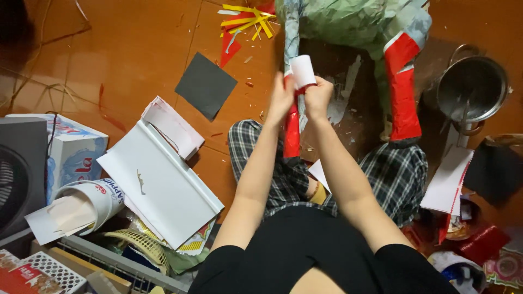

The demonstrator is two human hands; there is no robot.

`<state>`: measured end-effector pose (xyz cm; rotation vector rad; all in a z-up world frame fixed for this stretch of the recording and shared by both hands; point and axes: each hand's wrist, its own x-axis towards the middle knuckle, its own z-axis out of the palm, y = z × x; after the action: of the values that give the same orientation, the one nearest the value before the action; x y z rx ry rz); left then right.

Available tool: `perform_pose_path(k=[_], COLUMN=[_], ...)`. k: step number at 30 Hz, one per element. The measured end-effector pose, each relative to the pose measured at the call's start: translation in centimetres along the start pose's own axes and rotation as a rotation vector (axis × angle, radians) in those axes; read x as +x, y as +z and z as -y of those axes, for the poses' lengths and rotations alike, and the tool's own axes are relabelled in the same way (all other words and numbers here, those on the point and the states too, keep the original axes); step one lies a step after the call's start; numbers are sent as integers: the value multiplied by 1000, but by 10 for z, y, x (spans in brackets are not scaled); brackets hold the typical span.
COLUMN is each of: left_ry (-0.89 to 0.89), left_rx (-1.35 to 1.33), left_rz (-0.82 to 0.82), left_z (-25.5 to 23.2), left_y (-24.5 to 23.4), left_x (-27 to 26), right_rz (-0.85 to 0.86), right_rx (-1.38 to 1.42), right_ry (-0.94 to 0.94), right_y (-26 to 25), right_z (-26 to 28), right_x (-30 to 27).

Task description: Making a giraffe-shaped piñata by applying paper and tape to a frame

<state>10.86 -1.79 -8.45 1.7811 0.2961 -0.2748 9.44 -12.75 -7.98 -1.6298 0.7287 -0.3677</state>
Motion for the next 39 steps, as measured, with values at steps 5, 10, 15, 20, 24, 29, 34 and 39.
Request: perform_pose_path(k=[5, 10, 15, 20, 24, 29, 34, 39], left_ry=[-111, -94, -91, -136, -136, 7, 137, 187], left_rx=[42, 15, 135, 259, 223, -311, -18, -33], left_rz=[120, 114, 85, 106, 177, 526, 417, -39], left_z=[-5, 5, 3, -13, -44, -30, -50, -61], left_y=[5, 4, 9, 6, -3, -26, -34, -25], left_x=[-4, -3, -5, -15, -29, -13, -32, -26], right_rz=[4, 124, 219, 28, 579, 621, 545, 516], right_rx=[316, 771, 927, 47, -81, 238, 433, 512], right_ry=[267, 635, 704, -27, -329, 403, 483, 433], right_y=[1, -6, -17, -37, -14, 31, 28, 33], right_z=[-24, -56, -54, -50, 3, -56, -17, 1], right_x=[16, 37, 26, 6, 23, 80, 53, 33])
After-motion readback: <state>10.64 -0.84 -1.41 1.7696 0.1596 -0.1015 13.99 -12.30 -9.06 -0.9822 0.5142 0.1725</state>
